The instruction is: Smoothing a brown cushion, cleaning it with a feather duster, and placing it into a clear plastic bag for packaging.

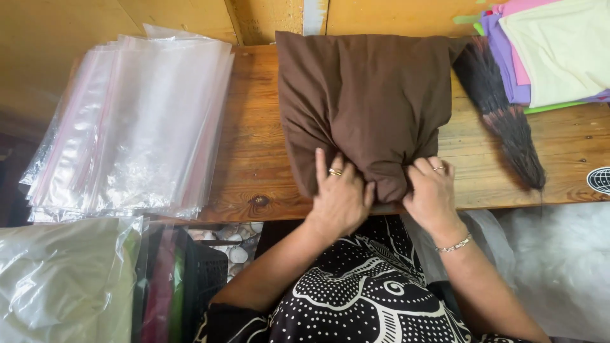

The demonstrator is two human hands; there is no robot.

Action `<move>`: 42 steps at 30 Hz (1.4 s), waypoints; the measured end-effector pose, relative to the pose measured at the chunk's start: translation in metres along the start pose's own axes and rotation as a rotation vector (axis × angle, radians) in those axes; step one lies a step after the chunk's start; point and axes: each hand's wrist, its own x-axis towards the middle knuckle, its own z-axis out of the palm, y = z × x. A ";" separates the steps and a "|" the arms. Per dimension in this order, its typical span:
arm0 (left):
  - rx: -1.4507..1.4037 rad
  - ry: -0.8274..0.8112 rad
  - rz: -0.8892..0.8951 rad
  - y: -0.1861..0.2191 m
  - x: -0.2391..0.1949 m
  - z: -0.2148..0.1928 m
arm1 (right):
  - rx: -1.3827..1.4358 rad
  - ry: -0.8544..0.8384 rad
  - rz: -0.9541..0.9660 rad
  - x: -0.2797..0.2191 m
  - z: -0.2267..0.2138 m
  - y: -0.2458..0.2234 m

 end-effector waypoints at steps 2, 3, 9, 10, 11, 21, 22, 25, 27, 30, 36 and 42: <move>0.114 0.036 -0.063 -0.038 -0.001 -0.017 | 0.007 0.040 0.022 -0.002 -0.023 0.020; 0.238 0.088 -0.117 -0.060 0.003 -0.026 | 0.013 0.100 0.042 0.001 -0.033 0.029; 0.234 0.184 -0.161 -0.039 0.006 -0.056 | 0.222 0.198 0.082 0.015 -0.069 0.011; 0.236 0.191 -0.161 -0.030 0.013 -0.050 | 0.221 0.204 0.077 0.028 -0.071 0.005; 0.128 0.206 -0.064 -0.020 0.014 -0.044 | 0.247 0.201 0.023 0.033 -0.072 -0.003; 0.135 0.064 0.006 -0.029 0.010 0.018 | 0.074 -0.031 0.056 0.044 -0.044 -0.006; 0.130 0.058 0.008 -0.027 0.006 0.015 | 0.072 -0.036 0.062 0.037 -0.035 0.005; 0.134 -0.008 -0.082 -0.017 0.009 0.011 | 0.079 -0.057 0.107 0.032 -0.020 0.012; 0.064 -0.045 0.002 0.001 0.017 0.019 | -0.025 -0.083 -0.027 0.039 -0.029 -0.019; 0.026 -0.022 0.082 -0.004 0.016 0.030 | -0.011 -0.038 -0.031 0.032 -0.027 -0.030; -0.010 -0.033 0.021 -0.066 0.011 -0.002 | 0.144 -0.255 0.138 0.031 -0.043 0.023; 0.015 0.121 0.044 -0.061 0.053 -0.041 | 0.223 -0.054 0.029 0.079 -0.083 0.010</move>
